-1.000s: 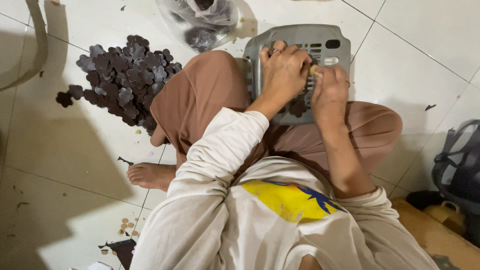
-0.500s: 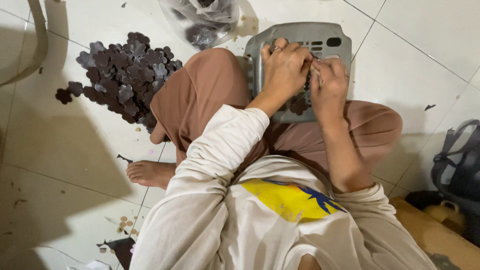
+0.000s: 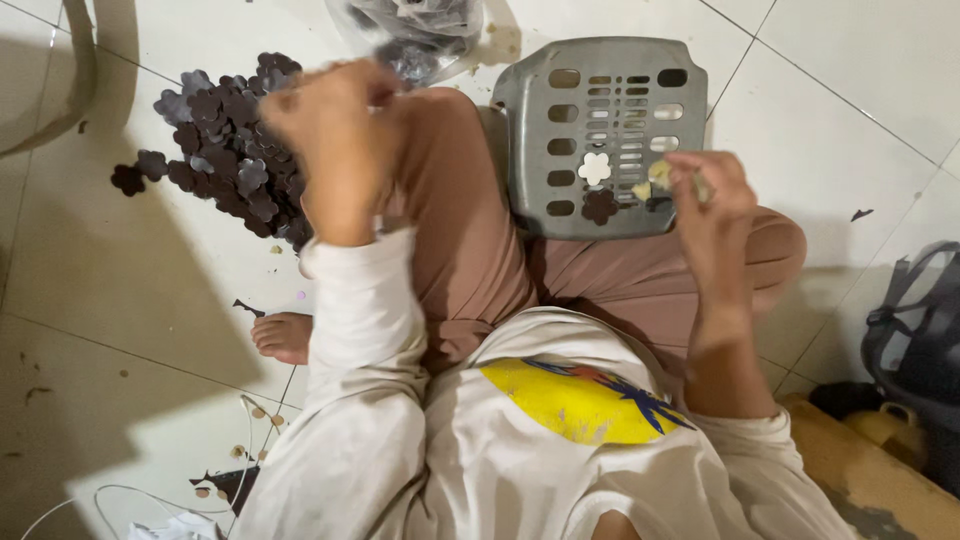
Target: The person sits on the floor and glues dark flower-shaped cutouts onto the surface of a plastic stool, dabbing adhesive from a small sponge onto each cutout and pressing the flowers onto the stool one at a time, building up a decorative pattern.
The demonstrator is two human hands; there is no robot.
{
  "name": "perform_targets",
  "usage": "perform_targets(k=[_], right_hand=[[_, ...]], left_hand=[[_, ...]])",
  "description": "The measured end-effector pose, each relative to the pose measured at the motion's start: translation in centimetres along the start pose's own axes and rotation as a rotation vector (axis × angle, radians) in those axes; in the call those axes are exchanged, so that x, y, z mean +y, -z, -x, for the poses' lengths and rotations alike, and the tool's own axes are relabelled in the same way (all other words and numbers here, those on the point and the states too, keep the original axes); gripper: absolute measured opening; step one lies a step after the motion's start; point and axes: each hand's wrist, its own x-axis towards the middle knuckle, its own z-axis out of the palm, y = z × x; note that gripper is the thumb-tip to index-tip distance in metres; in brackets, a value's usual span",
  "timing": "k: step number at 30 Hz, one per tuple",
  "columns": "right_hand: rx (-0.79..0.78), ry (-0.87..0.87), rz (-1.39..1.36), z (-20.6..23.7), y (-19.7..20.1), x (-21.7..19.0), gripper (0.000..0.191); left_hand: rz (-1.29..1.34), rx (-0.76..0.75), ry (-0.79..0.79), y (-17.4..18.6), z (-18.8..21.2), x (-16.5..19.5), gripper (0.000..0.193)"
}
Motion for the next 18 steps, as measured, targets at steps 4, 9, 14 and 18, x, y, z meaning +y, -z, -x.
perform_targets(k=[4, 9, 14, 18], right_hand=[[-0.039, 0.154, 0.199, 0.8, -0.9, -1.8, 0.033], [0.019, 0.189, 0.248, 0.4, -1.4, -2.2, 0.030], [-0.009, 0.096, 0.118, -0.8, -0.6, -0.3, 0.016], [0.038, 0.027, -0.221, -2.1, -0.1, 0.6, 0.011]], left_hand=[[-0.126, 0.180, -0.062, 1.5, 0.7, -0.8, 0.025], [0.208, -0.119, -0.421, -5.9, 2.2, 9.0, 0.031], [0.082, -0.331, -0.534, -12.1, 4.7, 13.2, 0.046], [0.107, -0.299, -0.526, -14.5, 5.0, 12.5, 0.024]])
